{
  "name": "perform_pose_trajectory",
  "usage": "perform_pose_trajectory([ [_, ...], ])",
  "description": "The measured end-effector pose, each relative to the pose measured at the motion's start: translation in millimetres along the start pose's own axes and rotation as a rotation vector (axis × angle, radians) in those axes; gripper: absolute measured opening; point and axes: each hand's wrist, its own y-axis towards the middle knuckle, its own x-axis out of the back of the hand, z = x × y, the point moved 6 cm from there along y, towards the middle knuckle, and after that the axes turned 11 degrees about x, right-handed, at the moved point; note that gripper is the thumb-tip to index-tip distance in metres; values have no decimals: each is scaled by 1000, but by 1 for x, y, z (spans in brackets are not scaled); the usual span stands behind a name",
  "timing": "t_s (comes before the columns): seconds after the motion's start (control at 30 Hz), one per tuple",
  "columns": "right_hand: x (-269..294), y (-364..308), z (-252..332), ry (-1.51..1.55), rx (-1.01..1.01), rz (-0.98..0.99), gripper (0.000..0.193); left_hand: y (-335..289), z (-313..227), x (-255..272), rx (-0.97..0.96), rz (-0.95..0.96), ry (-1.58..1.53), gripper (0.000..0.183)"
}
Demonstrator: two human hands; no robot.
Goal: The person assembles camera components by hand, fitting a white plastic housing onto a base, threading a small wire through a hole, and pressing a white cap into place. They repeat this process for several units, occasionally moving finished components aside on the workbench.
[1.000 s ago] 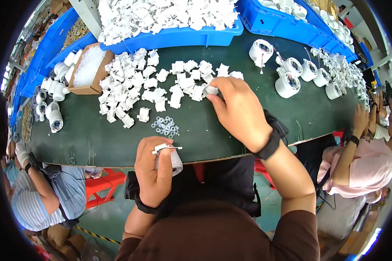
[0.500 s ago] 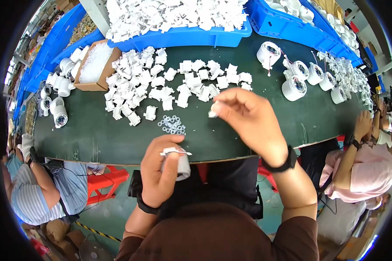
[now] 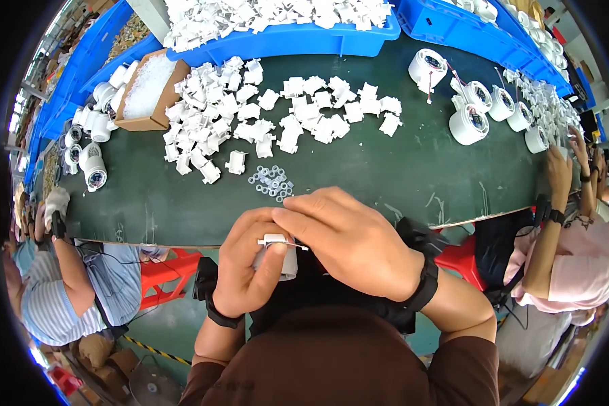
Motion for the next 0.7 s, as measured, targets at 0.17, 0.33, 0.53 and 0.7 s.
perform_pose_trajectory([
  [0.17, -4, 5, 4, -117, 27, 49, 52, 1, -4, 2, -38, -70, 20, 16],
  [0.33, 8, -4, -6, 28, -280, -146, 40, -4, 11, 10, 92, -253, -60, 17],
  [0.53, -24, -12, 0, 654, -506, -210, 41, 1, -4, 5, 47, -334, 192, 24],
  [0.7, -34, -16, -2, 668, -535, -235, 43, -1, -4, 4, 13, -345, 240, 34],
])
